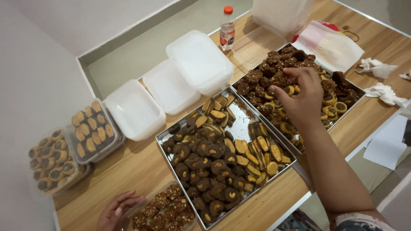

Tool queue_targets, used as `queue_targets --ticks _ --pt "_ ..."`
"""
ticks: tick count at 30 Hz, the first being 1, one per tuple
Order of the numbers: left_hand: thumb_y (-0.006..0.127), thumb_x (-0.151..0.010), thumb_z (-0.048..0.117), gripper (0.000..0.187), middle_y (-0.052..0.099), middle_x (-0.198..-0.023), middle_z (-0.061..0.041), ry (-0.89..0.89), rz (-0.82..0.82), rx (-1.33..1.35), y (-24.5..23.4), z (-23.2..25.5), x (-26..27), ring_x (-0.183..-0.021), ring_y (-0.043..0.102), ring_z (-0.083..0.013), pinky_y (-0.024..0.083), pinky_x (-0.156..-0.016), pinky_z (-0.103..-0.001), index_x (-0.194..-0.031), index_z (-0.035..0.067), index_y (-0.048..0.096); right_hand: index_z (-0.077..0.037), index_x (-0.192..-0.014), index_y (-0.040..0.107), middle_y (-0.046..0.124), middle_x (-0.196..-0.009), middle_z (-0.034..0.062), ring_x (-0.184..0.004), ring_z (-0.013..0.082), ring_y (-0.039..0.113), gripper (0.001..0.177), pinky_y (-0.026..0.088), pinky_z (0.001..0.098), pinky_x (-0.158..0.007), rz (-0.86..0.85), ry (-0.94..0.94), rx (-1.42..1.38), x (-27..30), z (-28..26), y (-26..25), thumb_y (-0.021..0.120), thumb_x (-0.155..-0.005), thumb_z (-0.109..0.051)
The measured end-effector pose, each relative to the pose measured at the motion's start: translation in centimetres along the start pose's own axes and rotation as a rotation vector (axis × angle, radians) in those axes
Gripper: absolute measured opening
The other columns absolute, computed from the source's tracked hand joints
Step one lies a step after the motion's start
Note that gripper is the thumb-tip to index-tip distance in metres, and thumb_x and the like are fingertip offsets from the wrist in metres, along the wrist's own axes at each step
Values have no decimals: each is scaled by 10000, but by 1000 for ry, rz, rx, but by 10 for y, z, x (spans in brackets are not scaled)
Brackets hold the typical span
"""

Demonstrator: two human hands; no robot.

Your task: Transferring chocolate-covered cookies from a large metal tray into a smaller plastic container for packaging.

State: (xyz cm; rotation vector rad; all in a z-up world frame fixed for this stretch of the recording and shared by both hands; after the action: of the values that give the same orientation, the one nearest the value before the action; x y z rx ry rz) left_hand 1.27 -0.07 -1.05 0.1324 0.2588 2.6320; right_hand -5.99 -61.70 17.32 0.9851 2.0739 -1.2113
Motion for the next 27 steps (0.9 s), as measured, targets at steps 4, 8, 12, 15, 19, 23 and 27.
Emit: queue_targets --ticks 4,8,12,15,19,23,27 --pt "653 -920 324 632 789 -1152 -365 -31 21 35 0 0 1 -1182 725 -470 515 -1030 -538 -1350 -136 590 40 -1229 686 618 -1095 173 -953 278 565 407 493 385 -818 4 -6 6 1 1 0 890 -946 -169" --pt "619 -948 316 598 798 -1148 -346 4 -11 -11 -8 -6 -1 -1184 730 -441 524 -1014 -508 -1354 -122 588 38 -1233 691 619 -1094 173 -928 270 559 410 492 383 -801 8 -19 20 1 3 1 903 -938 -152" --pt "626 -930 314 612 796 -1156 -353 -21 5 -8 -6 -4 -1 -1187 728 -440 511 -1028 -511 -1358 -122 590 32 -1232 692 630 -1110 174 -1000 294 588 409 504 401 -851 7 -14 10 1 3 1 898 -932 -157" --pt "621 -932 294 607 785 -1166 -365 -28 20 33 1 1 0 -1181 723 -455 515 -1020 -522 -1358 -137 581 29 -1236 689 627 -1112 174 -1001 295 587 409 504 400 -853 4 -20 15 2 2 2 897 -933 -152" --pt "649 -917 306 622 787 -1165 -359 -57 18 56 -5 -3 -1 -1185 719 -475 509 -1033 -563 -1358 -129 588 22 -1229 688 616 -1086 154 -955 271 559 400 479 384 -822 0 -5 -7 1 1 1 887 -937 -166" --pt "628 -967 299 606 774 -1189 -376 31 -87 50 -18 -13 -5 -1195 715 -439 493 -1046 -503 -1384 -133 549 13 -1244 685 614 -1099 157 -962 274 564 406 481 395 -830 -14 23 7 2 1 2 873 -939 -179" --pt "639 -953 310 616 782 -1170 -381 12 -71 37 -16 -14 -5 -1194 716 -457 499 -1037 -521 -1378 -129 568 17 -1241 685 598 -1074 141 -942 258 545 395 479 380 -825 -13 19 -21 2 1 2 867 -943 -166"
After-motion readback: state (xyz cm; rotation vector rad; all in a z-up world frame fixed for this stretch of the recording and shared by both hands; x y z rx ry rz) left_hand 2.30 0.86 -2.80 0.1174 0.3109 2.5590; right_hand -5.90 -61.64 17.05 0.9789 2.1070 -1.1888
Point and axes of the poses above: each hand's wrist, its own x-axis away from the middle knuckle, its own y-axis out of the palm, z = x × y, the point moved 1 cm from there along -x, towards the middle knuckle
